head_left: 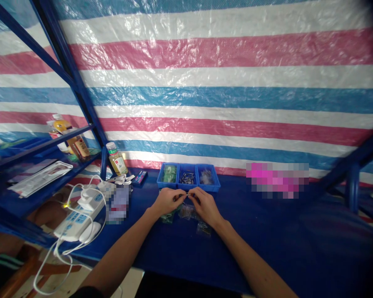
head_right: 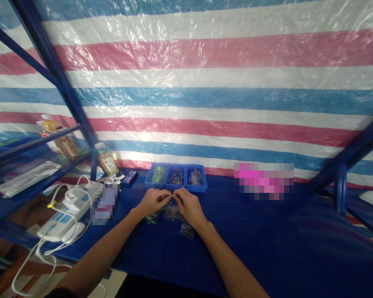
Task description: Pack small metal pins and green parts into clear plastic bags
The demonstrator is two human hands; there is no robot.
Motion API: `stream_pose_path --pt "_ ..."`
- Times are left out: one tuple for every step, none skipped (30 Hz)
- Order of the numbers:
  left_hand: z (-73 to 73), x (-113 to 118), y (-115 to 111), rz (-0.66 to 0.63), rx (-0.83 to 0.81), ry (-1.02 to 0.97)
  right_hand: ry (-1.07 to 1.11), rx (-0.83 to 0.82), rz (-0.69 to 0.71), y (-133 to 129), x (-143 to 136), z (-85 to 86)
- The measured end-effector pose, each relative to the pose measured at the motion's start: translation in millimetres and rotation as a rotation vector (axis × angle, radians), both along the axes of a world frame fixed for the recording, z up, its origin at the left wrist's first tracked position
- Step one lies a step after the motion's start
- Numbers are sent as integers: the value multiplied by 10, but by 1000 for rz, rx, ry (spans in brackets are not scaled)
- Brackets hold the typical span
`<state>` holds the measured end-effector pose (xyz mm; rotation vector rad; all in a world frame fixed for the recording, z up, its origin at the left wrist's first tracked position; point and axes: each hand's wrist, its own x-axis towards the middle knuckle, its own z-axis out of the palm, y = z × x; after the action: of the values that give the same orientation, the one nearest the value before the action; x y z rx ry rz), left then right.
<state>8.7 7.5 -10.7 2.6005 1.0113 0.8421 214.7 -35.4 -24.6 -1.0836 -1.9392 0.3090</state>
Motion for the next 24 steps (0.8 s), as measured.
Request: stream_pose_path --pt "1 -2 -1 -3 0 3 -9 1 3 2 -2 -3" --pt "2 -4 -2 -8 1 6 -16 1 3 3 -4 -7" --pt "2 -6 -3 -13 2 8 -20 1 4 4 -6 -12" --pt "1 -9 -4 -17 4 9 -21 0 2 4 -8 -17" --pt "-3 -11 -5 -19 6 8 -20 -2 2 4 -10 -23" --pt "-8 -13 -5 -19 11 5 -19 -3 1 4 -12 -30" --pt "-15 -13 -4 -19 18 2 -19 -5 -1 5 -13 -36" --pt "-22 -13 -2 -19 27 0 -23 -7 -4 6 -13 -42" --pt "-30 -12 1 -21 37 0 -28 -10 -9 7 -12 -48" --pt "-37 -11 3 -25 49 0 -35 -12 -16 10 -11 -55" --pt "-44 -9 6 -30 61 1 -41 -16 -21 13 -9 -61" --pt "-50 -7 9 -36 72 1 -46 -20 -25 16 -6 -67" --pt "-54 -6 11 -43 81 1 -49 -24 -27 18 -4 -72" --pt "-58 -6 12 -47 88 1 -50 -28 -27 20 -2 -75" --pt "-61 -6 13 -49 95 1 -49 -32 -24 22 -2 -78" --pt "-62 -8 14 -49 99 2 -46 -34 -19 22 -2 -80" --pt "-63 -10 15 -47 101 4 -40 -34 -12 23 -4 -81" --pt "-63 -13 15 -45 102 7 -31 -31 -5 23 -7 -82" --pt "-61 -16 16 -42 100 9 -21 -27 3 24 -10 -83" --pt "-59 -19 16 -40 95 12 -9 -24 10 25 -14 -85" --pt "-56 -22 16 -39 89 15 1 -20 15 27 -18 -88" --pt "-53 -23 17 -38 82 18 11 -17 19 30 -22 -91" --pt "-51 -25 18 -35 77 19 18 -15 20 34 -25 -94" --pt "-50 -25 19 -33 72 20 23 -14 22 38 -26 -98"
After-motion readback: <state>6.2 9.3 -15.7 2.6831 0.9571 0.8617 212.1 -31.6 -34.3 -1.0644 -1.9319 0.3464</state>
